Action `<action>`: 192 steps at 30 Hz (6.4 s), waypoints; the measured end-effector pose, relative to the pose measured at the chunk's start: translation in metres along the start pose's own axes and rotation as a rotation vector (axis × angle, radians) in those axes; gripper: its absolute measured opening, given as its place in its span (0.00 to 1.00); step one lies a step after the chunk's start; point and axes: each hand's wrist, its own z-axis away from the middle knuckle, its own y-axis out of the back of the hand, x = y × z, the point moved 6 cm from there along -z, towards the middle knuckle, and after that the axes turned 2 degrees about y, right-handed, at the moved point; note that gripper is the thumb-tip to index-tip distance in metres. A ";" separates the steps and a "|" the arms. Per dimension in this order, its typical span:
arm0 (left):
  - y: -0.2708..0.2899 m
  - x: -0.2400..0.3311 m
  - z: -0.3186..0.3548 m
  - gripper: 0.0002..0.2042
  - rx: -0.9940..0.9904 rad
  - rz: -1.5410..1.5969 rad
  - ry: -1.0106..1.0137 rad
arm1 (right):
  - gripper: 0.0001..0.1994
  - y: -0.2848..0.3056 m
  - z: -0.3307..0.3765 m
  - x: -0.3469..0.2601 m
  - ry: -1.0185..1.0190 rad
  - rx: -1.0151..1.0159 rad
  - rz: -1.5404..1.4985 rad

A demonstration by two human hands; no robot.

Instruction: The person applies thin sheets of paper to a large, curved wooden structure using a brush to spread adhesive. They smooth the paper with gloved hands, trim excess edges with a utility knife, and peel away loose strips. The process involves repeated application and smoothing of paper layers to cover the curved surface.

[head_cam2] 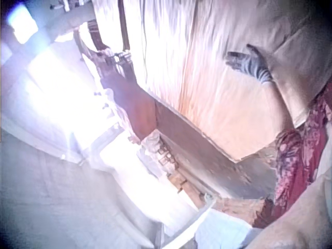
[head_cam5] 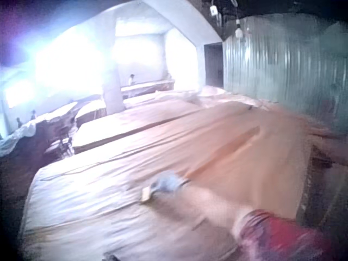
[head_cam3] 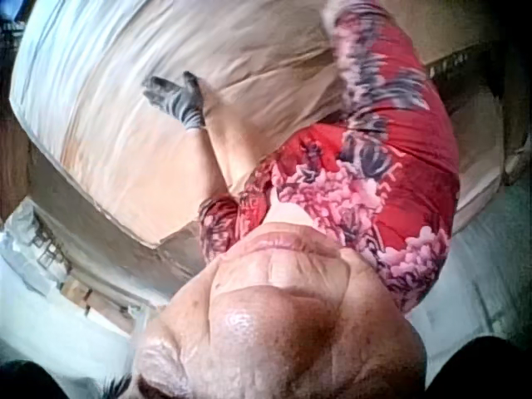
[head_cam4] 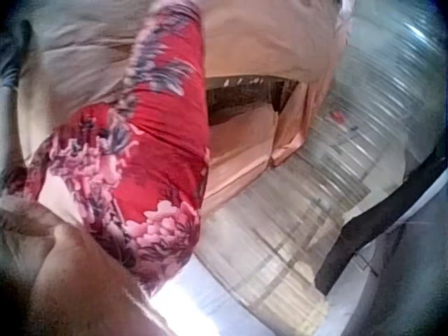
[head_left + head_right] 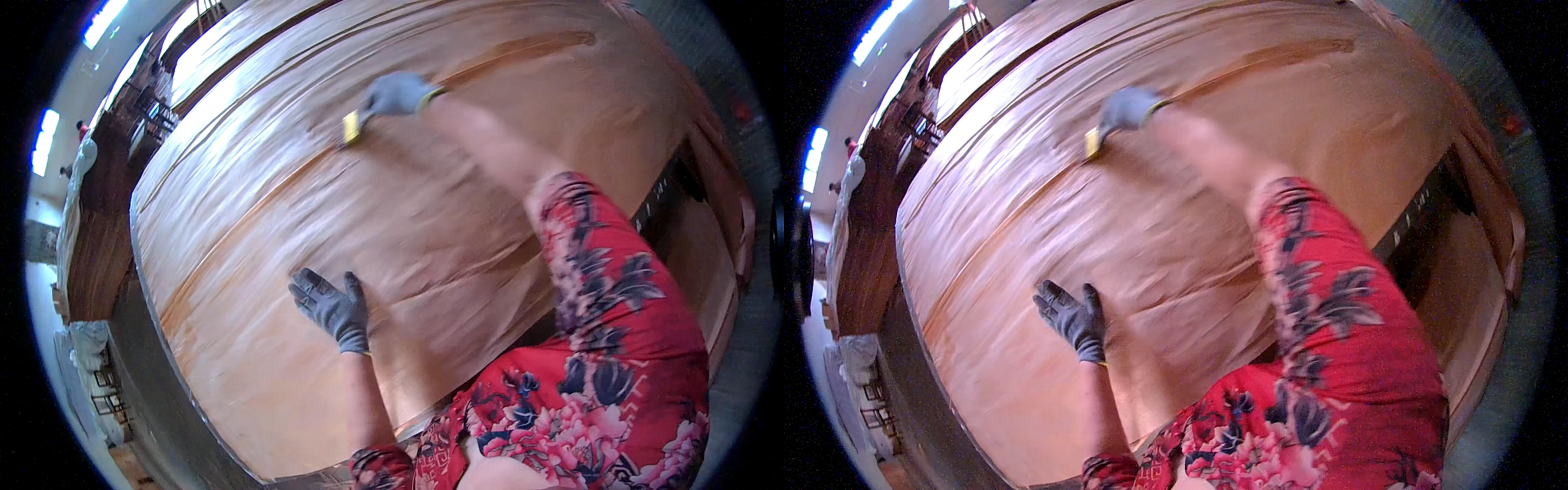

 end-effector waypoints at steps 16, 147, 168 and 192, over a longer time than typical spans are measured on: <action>-0.008 -0.132 -0.030 0.35 0.083 -0.270 -0.119 | 0.02 -0.023 0.003 0.039 0.161 0.399 0.520; -0.029 -0.325 -0.079 0.38 0.179 0.184 -0.324 | 0.05 -0.139 0.186 -0.346 0.086 0.055 0.683; 0.042 -0.330 0.274 0.30 -0.107 0.077 -0.559 | 0.15 -0.206 0.349 -0.279 -0.250 0.210 -0.897; -0.015 -0.015 0.169 0.18 -0.313 0.599 -1.077 | 0.12 -0.307 0.688 -0.152 -1.421 1.096 -1.405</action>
